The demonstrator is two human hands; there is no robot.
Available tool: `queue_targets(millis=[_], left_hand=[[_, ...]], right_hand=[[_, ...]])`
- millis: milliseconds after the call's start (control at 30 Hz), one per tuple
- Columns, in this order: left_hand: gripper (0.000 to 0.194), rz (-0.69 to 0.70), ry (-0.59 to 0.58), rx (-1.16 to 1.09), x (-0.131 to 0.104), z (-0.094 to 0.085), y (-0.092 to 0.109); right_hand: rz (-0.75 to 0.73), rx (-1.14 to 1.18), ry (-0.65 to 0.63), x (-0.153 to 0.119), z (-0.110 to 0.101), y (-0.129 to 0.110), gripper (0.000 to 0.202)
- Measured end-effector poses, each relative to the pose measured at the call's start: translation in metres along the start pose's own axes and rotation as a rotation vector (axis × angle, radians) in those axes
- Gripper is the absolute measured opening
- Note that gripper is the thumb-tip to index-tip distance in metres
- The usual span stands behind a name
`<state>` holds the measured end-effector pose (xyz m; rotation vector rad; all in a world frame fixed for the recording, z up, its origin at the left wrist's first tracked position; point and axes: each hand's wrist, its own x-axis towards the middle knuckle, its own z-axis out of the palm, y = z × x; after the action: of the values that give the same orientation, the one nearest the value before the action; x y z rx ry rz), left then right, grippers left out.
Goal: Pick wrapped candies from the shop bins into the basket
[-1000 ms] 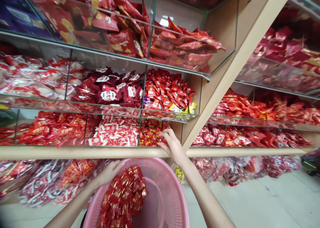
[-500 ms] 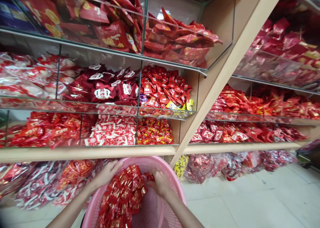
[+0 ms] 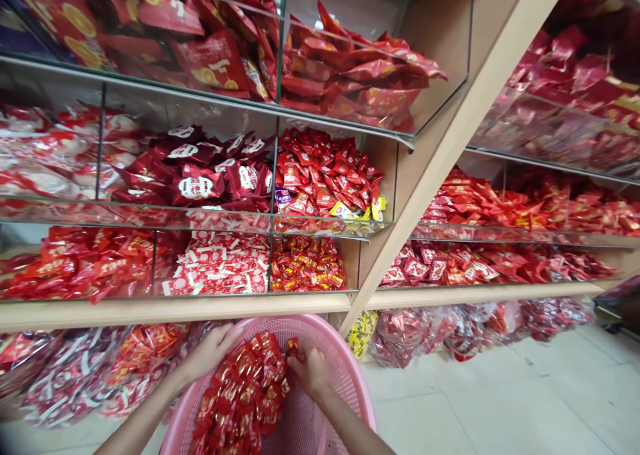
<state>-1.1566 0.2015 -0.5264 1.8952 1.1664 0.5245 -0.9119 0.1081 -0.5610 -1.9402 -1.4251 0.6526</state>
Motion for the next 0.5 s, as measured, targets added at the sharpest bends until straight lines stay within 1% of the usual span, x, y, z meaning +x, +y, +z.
queue_targets(millis=[67, 200, 267, 400, 500], left_hand=[[0.052, -0.005, 0.002, -0.014, 0.000, 0.000, 0.000], [0.051, 0.019, -0.008, -0.030, 0.000, -0.001, 0.002], [0.051, 0.015, -0.010, -0.045, -0.001, -0.001, 0.004], [0.052, -0.034, 0.000, -0.031, -0.002, 0.000, 0.005], [0.053, -0.017, 0.000, -0.030, -0.002, 0.000, 0.004]], right_hand=[[-0.006, 0.014, -0.027, 0.000, -0.003, -0.005, 0.015], [-0.004, 0.129, -0.150, -0.001, -0.005, -0.016, 0.022], [-0.008, 0.140, -0.177, -0.002, -0.005, -0.019, 0.023], [0.027, 0.107, -0.098, -0.001, -0.004, -0.017, 0.021], [0.044, 0.135, -0.051, -0.002, -0.007, -0.013, 0.019]])
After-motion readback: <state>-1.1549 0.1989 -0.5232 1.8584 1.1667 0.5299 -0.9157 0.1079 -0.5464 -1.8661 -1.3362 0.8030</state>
